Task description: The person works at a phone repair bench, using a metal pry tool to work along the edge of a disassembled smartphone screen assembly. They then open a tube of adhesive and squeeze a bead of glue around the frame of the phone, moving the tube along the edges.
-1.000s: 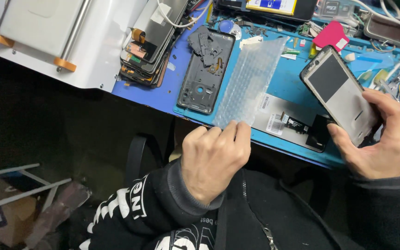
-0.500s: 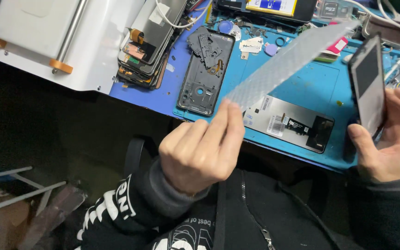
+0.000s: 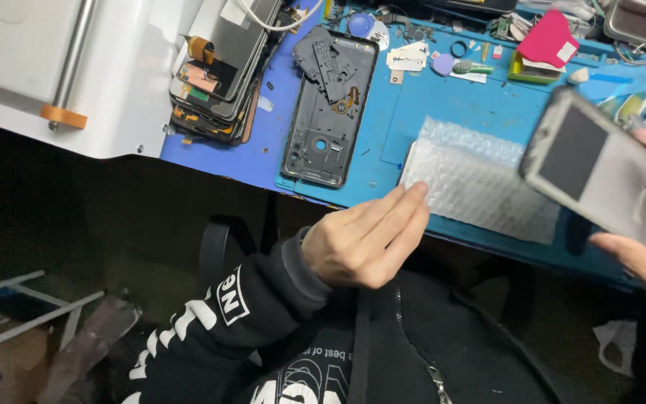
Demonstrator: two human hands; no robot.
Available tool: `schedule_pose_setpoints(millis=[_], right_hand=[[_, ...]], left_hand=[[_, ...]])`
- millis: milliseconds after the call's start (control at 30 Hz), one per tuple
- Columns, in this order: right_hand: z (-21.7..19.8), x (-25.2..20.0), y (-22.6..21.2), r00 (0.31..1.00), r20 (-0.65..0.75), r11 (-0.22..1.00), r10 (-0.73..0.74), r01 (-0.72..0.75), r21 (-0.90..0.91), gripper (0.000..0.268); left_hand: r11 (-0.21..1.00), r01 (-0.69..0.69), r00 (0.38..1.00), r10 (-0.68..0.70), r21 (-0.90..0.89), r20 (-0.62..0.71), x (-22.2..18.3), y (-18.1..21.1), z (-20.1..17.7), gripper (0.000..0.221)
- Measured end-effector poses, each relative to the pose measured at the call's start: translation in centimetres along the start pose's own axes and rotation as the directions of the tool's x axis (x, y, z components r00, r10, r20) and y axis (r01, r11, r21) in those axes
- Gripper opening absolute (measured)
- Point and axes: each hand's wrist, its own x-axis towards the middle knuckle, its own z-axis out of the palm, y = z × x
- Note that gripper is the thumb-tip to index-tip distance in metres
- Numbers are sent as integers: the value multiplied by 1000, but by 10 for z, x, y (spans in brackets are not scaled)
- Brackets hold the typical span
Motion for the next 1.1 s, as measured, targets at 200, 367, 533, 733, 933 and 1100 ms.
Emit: schedule_pose_setpoints(millis=[200, 367, 533, 733, 933, 1100], right_hand=[[11, 34, -45, 976, 154, 967, -155, 182, -178, 81], [28, 46, -58, 931, 300, 942, -209, 274, -194, 84], [33, 46, -55, 920, 329, 936, -215, 289, -198, 85], [39, 48, -50, 900, 373, 924, -225, 319, -212, 88], [44, 59, -60, 893, 378, 844, -242, 386, -371, 109], [39, 53, -45, 902, 338, 839, -268, 391, -379, 118]], left_hand=[[991, 87, 996, -90, -99, -20, -6, -5, 5, 20], [952, 193, 975, -212, -240, -59, -19, -3, 20, 11], [921, 230, 965, -259, -313, -52, -7, -2, 9, 18], [948, 185, 978, -203, -258, -47, -8, 0, 16, 35], [972, 97, 988, -120, -214, -98, -2, 0, 12, 34], [979, 53, 988, -79, -195, -129, 3, -1, 6, 36]])
